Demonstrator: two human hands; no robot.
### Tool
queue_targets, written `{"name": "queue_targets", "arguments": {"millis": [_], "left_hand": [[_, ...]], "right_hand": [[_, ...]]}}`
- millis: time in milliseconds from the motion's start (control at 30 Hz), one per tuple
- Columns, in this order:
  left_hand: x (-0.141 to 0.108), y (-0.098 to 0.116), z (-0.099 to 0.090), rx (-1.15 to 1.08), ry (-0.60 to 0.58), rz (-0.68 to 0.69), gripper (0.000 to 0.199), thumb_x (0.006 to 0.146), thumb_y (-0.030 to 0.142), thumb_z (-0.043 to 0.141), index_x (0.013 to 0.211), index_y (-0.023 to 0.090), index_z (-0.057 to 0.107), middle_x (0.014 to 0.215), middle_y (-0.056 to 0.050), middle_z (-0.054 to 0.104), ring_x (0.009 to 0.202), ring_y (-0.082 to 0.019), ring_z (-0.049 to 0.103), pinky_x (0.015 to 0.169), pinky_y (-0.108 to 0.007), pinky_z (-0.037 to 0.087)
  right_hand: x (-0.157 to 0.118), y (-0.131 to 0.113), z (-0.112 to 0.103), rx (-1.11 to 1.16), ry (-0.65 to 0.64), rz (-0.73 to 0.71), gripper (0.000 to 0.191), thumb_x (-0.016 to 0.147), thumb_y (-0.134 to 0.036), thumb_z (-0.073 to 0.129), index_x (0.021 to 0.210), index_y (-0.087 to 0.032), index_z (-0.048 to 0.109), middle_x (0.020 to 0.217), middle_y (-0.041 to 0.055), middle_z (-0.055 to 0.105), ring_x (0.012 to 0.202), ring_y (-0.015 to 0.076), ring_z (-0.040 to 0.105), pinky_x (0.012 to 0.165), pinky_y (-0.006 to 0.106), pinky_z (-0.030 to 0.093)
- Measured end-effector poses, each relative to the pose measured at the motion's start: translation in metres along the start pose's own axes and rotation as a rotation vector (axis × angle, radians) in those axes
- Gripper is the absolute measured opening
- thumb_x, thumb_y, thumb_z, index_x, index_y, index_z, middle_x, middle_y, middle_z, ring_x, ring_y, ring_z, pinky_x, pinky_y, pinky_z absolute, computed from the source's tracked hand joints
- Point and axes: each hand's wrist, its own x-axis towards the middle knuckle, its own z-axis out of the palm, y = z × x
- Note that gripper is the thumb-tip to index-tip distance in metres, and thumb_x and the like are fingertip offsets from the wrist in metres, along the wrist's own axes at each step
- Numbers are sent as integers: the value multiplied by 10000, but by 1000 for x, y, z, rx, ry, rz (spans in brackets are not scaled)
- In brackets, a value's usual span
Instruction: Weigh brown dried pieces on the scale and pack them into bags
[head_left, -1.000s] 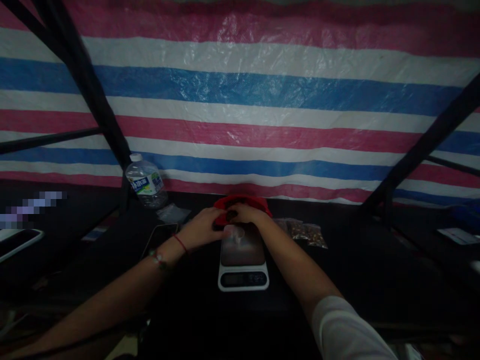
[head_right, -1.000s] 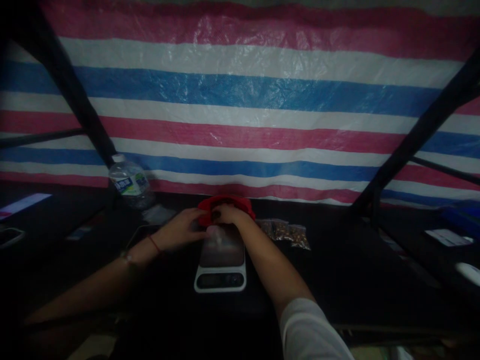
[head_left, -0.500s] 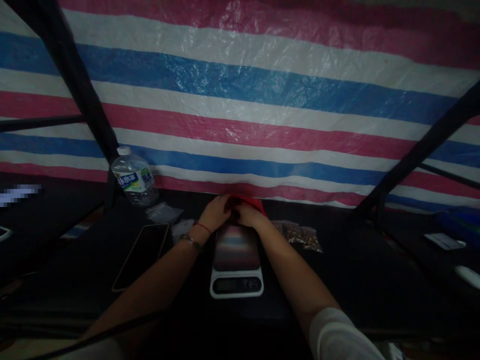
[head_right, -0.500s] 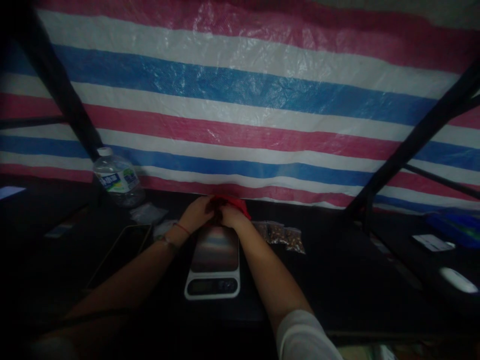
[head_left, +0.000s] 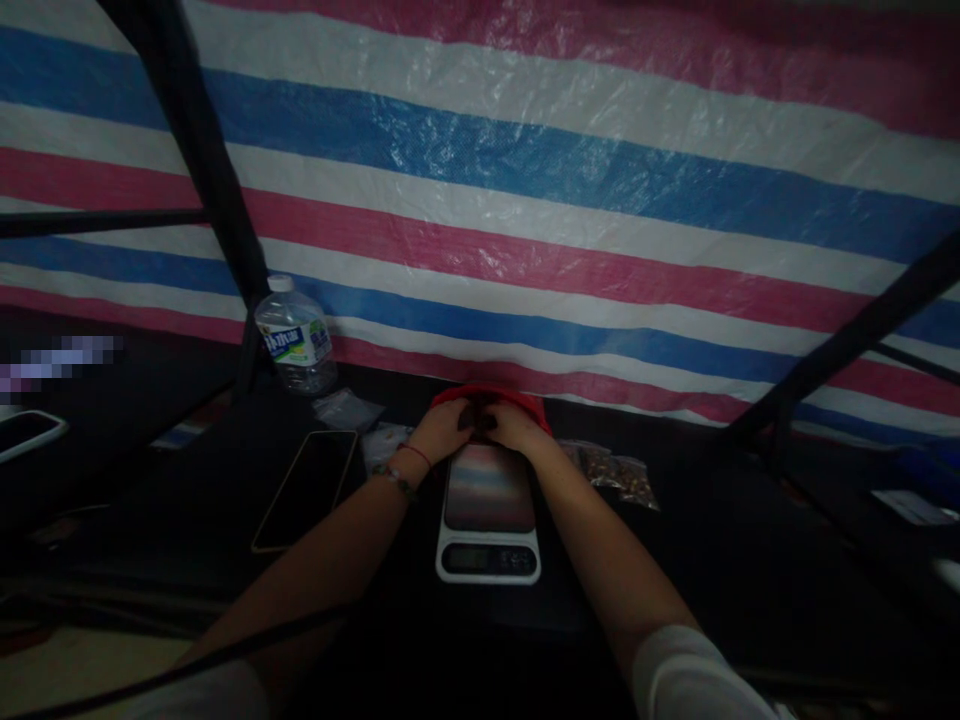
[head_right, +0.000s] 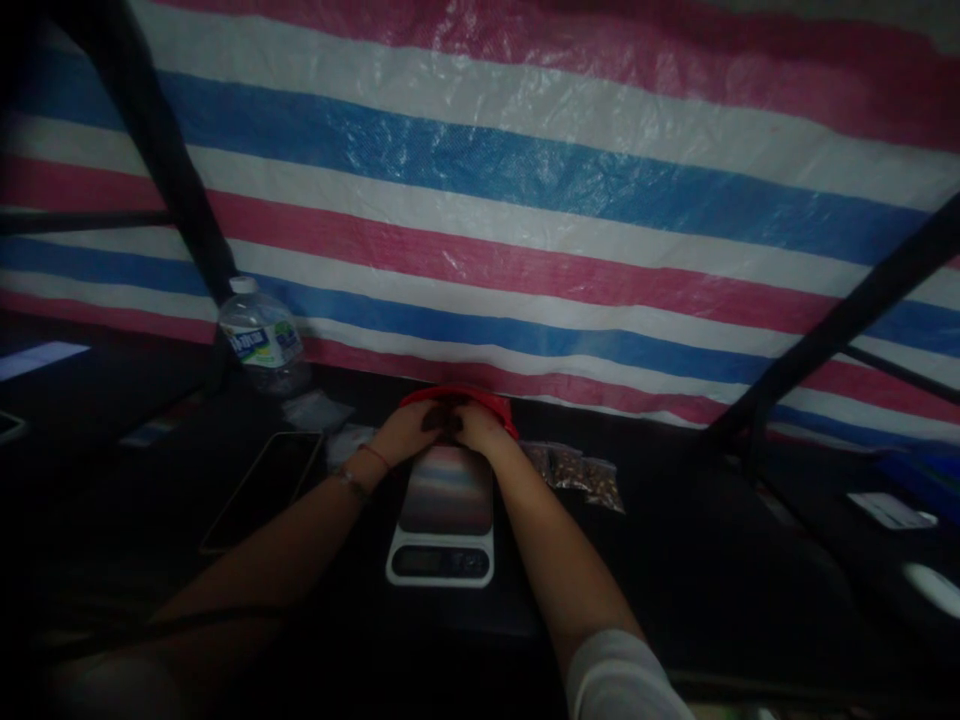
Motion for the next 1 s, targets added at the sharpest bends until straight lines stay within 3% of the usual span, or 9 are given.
{"name": "queue_targets", "arguments": {"millis": [200,367,533,633,733,1000], "left_hand": [[2,-5,2,8,30,94,311,762,256,616,1063,195,669,1079,-90,674,1032,-235,608,965,-361,452],[3,-6,3,11,16,57,346,751,305,647,1075,185,672,1058,-96,692,1003,-258,628,909,-364,478],[3,-3,3,-76,31,27,286,774,328,642,1024,197,685,990,-65,714,934,-236,655,863,-341,495],[4,-1,4,-158,94,41,417,757,329,674,1143,176,631,1107,-78,684,1020,-228,632,932,-339,474],[5,-1,6,-177,144,43,541,741,318,694,1242,164,558,1191,-97,644,1094,-238,599,982,-368,450],[8,0,11,-143,124,52,360,782,349,652,1089,160,635,1091,-101,671,1068,-254,605,944,-393,476]], "right_hand": [[10,14,8,47,58,-29,261,753,-119,630,999,-167,701,988,76,720,868,176,656,767,229,470],[16,24,12,191,146,72,267,745,-104,614,994,-160,689,978,62,719,839,165,655,744,233,479],[14,17,2,435,281,16,212,775,-153,602,969,-142,685,977,62,709,870,159,648,792,248,484],[12,6,-3,530,324,-60,208,808,-194,583,982,-136,680,996,66,703,898,158,643,820,252,478],[10,-3,-5,523,342,-95,196,820,-211,590,977,-145,686,985,62,705,906,159,641,838,261,472],[14,-1,-2,458,445,-124,169,810,-183,637,966,-169,702,961,63,709,872,173,646,810,284,478]]}}
